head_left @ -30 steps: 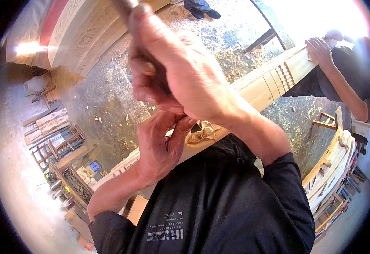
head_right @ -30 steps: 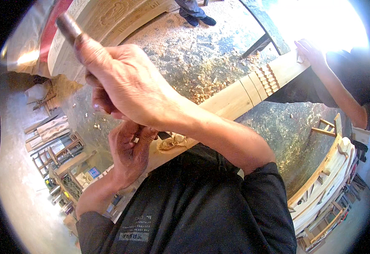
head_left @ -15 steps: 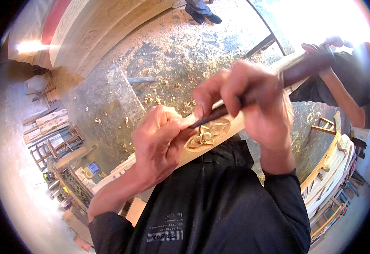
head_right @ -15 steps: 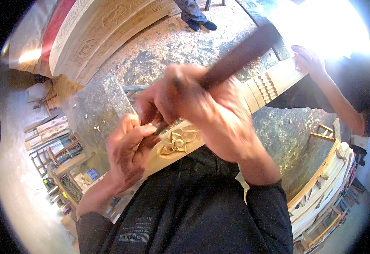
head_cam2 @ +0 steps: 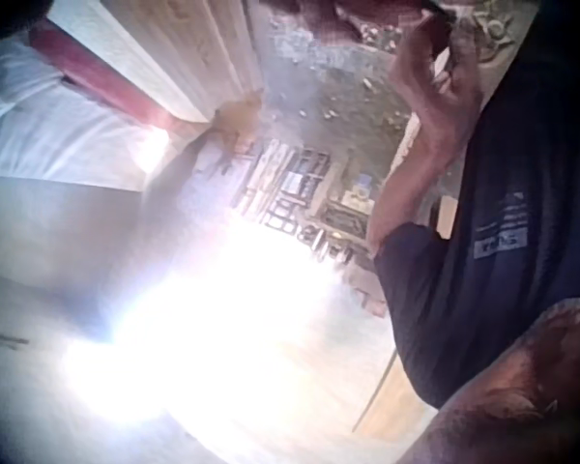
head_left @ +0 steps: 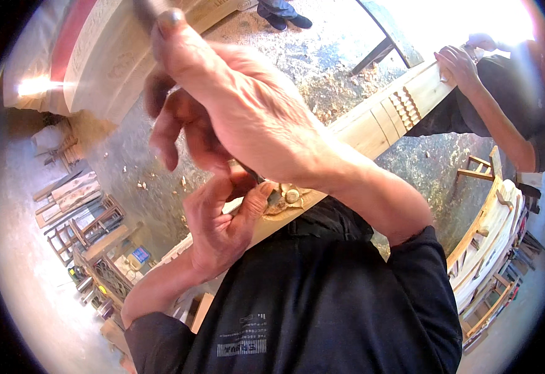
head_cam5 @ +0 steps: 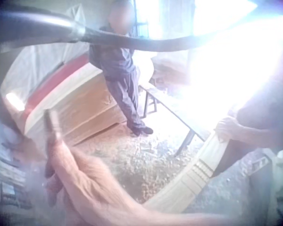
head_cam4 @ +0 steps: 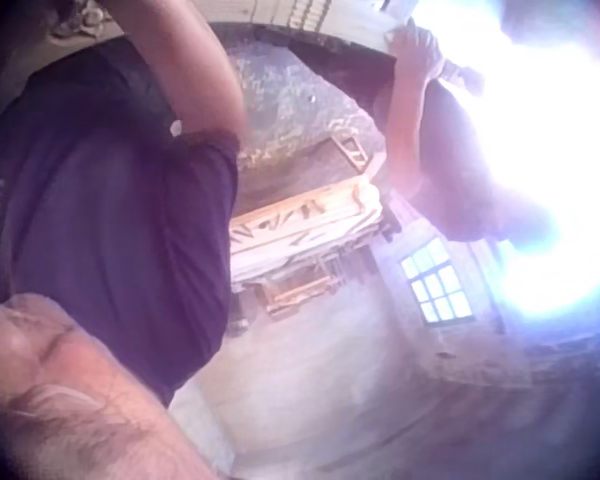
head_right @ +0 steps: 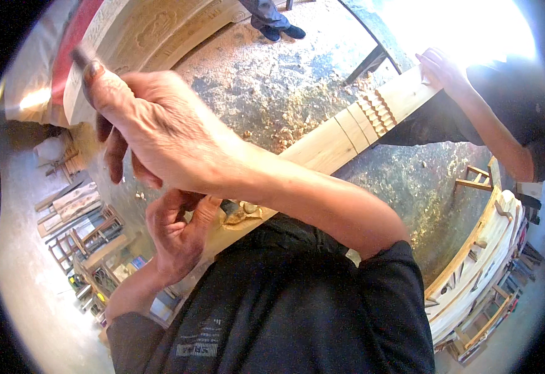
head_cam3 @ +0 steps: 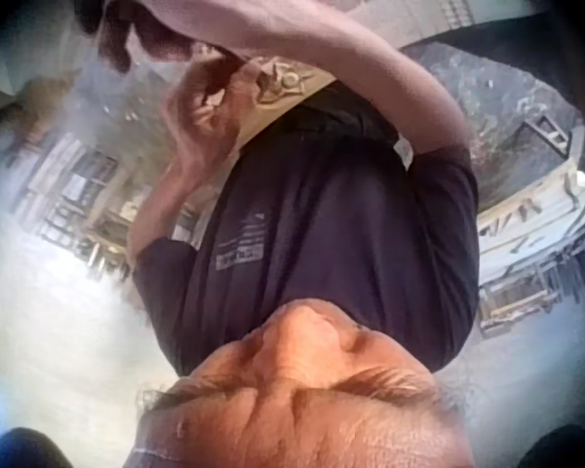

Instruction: The person carves a flower design into a piece of wood using a chisel, repeatedly pushing the tool along the wood surface to remove shavings.

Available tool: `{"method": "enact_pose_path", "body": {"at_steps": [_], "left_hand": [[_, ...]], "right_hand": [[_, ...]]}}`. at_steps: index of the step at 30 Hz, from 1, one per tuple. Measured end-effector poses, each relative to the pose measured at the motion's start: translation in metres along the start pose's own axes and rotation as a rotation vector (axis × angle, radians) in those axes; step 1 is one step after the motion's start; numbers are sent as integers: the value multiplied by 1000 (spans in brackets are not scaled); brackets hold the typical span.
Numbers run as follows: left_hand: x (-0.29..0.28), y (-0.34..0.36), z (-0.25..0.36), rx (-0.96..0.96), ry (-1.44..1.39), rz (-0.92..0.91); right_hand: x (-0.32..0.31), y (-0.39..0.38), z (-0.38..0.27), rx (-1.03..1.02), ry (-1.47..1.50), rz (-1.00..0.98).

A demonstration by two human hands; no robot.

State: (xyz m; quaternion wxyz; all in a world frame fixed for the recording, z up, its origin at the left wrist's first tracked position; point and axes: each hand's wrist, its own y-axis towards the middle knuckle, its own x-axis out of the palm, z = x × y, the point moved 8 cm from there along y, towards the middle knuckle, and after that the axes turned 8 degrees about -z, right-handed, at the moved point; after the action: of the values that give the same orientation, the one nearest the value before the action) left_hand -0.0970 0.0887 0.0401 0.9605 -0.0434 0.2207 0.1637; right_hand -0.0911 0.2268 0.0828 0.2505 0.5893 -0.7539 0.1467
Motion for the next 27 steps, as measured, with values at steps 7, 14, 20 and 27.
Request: {"method": "enact_pose_path", "body": {"at_steps": [7, 14, 20, 27], "left_hand": [[-5, -5, 1, -6, 41, 50], [-3, 1, -1, -61, -27, -8], [-3, -3, -6, 2, 121, 74], [1, 1, -11, -103, -17, 81]], "right_hand": [[19, 15, 10, 149, -53, -52], [9, 15, 20, 130, 8, 34], [11, 9, 8, 114, -170, 12], [13, 14, 14, 137, -171, -67]]}}
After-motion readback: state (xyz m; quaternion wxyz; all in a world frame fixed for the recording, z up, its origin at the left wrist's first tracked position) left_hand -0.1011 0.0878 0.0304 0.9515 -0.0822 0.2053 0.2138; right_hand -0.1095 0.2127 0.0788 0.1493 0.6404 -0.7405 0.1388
